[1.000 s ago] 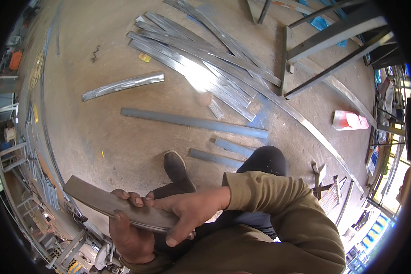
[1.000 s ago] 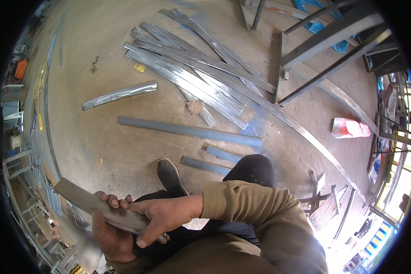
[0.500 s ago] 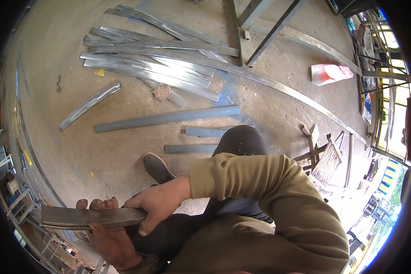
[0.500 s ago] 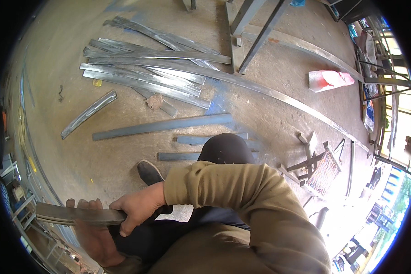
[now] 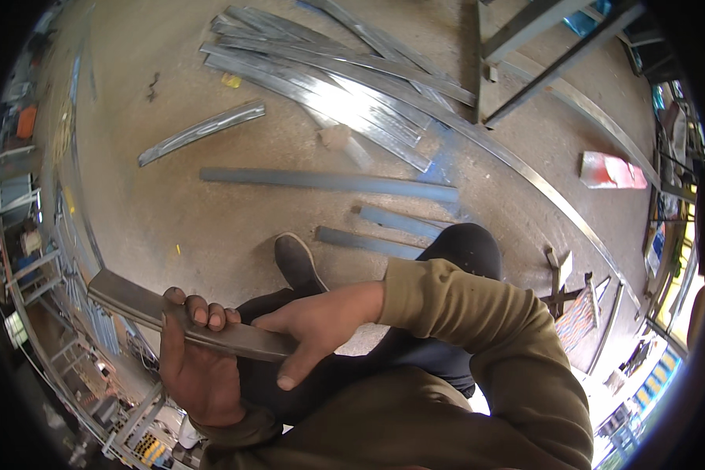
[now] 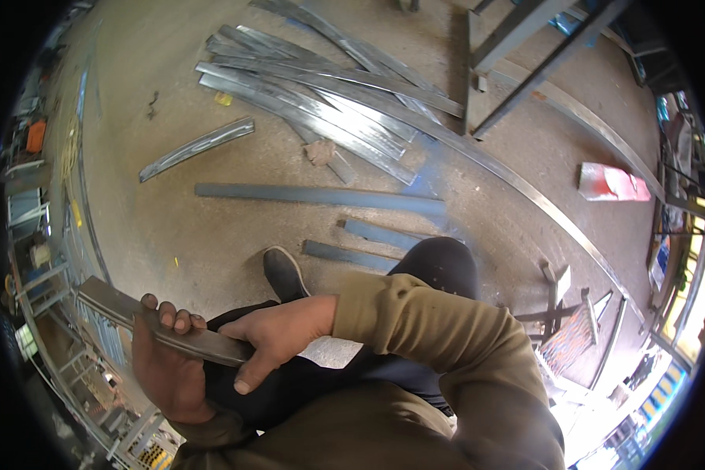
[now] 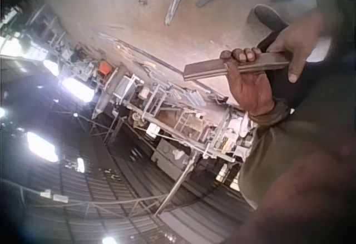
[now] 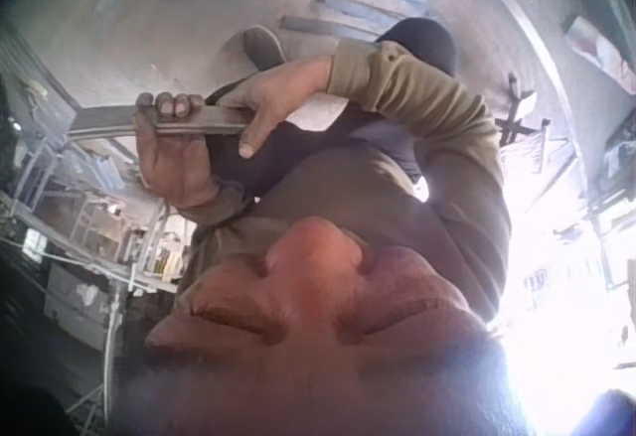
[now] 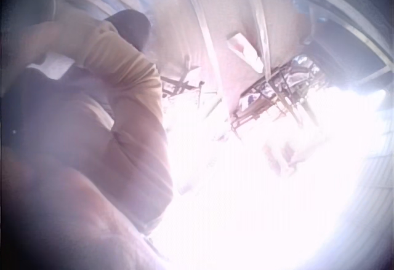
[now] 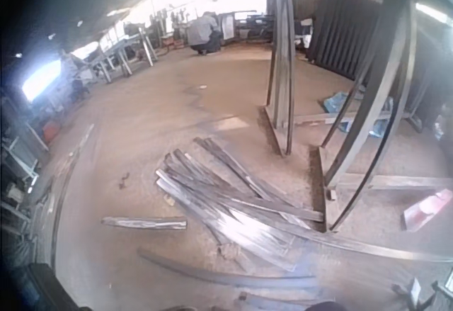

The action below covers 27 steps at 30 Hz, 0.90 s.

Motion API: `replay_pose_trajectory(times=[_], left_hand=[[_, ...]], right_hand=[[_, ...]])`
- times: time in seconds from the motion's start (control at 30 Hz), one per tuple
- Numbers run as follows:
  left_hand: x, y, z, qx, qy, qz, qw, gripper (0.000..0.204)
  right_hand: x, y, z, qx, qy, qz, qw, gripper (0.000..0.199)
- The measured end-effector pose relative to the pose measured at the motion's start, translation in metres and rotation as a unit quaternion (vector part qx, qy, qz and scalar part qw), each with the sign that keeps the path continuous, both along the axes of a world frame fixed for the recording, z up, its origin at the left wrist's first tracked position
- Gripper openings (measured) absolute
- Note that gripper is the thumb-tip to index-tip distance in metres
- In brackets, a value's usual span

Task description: The person walks through a workshop, kneels to pick up several metal bars from the floor, inspects them, and carries them to a workbench. They place the bars on the bench and continue handling them.

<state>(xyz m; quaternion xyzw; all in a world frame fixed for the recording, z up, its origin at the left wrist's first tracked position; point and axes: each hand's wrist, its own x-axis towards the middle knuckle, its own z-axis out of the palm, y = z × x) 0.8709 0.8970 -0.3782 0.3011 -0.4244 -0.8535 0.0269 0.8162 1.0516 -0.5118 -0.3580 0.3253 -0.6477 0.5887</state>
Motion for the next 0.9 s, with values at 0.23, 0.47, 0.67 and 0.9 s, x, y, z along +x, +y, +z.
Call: replay_pose_trajectory(times=[0.23, 0.47, 0.67, 0.9], left_hand=[[0.011, -0.014, -0.002, 0.086, 0.05, 0.041, 0.994, 0.025], [0.02, -0.018, 0.002, 0.058, 0.025, 0.095, 0.994, 0.017], [0.027, -0.02, 0.007, 0.072, 0.01, 0.116, 0.991, 0.016], [0.035, -0.021, 0.008, 0.073, 0.011, 0.12, 0.99, 0.016]], right_hand=[[-0.013, 0.007, -0.001, 0.023, -0.082, 0.112, 0.99, 0.066], [-0.028, -0.005, -0.013, 0.071, -0.005, 0.119, 0.99, 0.054], [-0.018, -0.015, -0.043, 0.141, 0.08, 0.087, 0.983, 0.044], [-0.005, -0.014, -0.071, 0.299, 0.497, 0.08, 0.811, 0.035]])
